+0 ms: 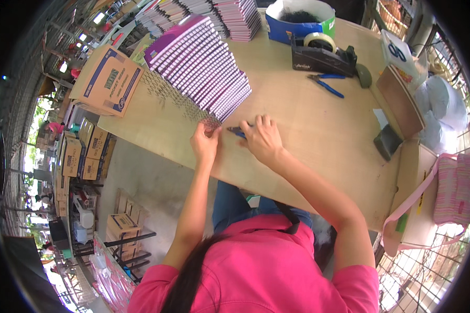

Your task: The person uses pliers to trim the wire coils on a stack of spiral notebooks, aligning the notebooks and securing the binding.

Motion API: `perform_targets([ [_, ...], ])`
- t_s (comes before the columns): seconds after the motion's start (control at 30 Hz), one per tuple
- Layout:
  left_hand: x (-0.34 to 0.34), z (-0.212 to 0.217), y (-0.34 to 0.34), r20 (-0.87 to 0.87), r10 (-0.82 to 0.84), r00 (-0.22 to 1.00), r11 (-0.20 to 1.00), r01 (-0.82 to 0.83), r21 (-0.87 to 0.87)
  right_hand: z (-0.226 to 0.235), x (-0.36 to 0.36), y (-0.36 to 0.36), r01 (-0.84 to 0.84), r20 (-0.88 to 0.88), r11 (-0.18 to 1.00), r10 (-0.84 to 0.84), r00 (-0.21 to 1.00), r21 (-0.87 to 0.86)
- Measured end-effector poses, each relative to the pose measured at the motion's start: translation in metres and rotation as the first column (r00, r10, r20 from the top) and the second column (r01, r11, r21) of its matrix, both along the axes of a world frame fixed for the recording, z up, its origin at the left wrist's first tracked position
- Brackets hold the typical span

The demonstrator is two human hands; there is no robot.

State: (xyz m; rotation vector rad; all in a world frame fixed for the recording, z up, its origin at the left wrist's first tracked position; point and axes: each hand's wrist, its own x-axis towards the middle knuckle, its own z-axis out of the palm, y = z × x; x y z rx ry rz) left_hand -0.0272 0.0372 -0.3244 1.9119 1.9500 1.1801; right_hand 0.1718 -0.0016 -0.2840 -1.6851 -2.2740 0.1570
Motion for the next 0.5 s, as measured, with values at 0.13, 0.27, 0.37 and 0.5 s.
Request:
perform_targets([
  [0.13, 0.005, -0.002, -0.001, 0.08, -0.026, 0.996, 1.0, 0.027, -0.007, -0.012, -0.017, 0.016, 0.097, 0.048, 0.995, -0.098, 0.994, 0.018],
  [0.27, 0.002, -0.007, -0.001, 0.138, -0.02, 0.99, 1.0, 0.02, 0.004, -0.017, -0.026, 0.019, 0.158, 0.037, 0.986, -0.159, 0.987, 0.046],
  [0.37, 0.006, -0.006, -0.003, 0.119, -0.006, 0.993, 1.0, 0.006, 0.005, -0.018, -0.027, 0.02, 0.172, 0.064, 0.984, -0.174, 0.983, 0.035],
  [0.5, 0.005, -0.006, -0.001, 0.143, -0.017, 0.99, 1.0, 0.013, 0.026, -0.012, -0.026, 0.025, 0.168, 0.079, 0.986, -0.167, 0.983, -0.001],
])
